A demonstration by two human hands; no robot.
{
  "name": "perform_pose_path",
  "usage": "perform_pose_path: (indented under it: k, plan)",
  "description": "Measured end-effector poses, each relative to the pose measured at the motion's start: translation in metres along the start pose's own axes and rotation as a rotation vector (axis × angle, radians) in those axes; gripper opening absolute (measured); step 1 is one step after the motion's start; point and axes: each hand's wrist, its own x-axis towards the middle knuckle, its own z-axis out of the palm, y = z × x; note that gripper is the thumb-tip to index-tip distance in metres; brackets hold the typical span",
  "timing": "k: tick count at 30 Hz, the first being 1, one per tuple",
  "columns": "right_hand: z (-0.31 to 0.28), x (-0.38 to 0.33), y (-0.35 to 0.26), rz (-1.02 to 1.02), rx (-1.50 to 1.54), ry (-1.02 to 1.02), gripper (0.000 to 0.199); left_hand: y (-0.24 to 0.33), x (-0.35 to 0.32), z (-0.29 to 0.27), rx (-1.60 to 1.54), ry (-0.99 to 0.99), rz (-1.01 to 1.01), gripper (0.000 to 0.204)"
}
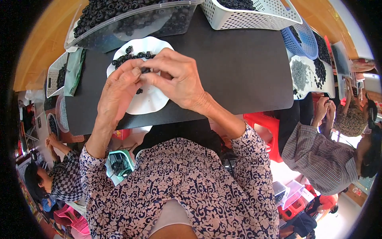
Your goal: The person assembles small black plastic components by taking pieces from a plate and fitting them together by hand.
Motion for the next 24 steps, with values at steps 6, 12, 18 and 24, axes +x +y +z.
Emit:
perform_pose_path:
  k: [6, 12, 18, 24]
  plan:
    - [0.003, 0.002, -0.003, -0.028, -0.163, 0.114, 0.024, -0.004, 0.005, 0.002, 0.05, 0.062, 0.042, 0.025]
    - [0.005, -0.001, -0.004, -0.053, -0.198, 0.126, 0.019, -0.007, 0.005, -0.001, 0.042, 0.074, 0.051, 0.028]
    - [-0.004, 0.0, -0.002, 0.105, -0.061, 0.105, 0.017, -0.013, 0.005, -0.005, 0.154, 0.094, 0.11, 0.026]
    - [-0.009, -0.001, 0.002, 0.097, -0.015, 0.047, 0.02, -0.01, 0.004, 0.001, 0.137, 0.115, 0.077, 0.022]
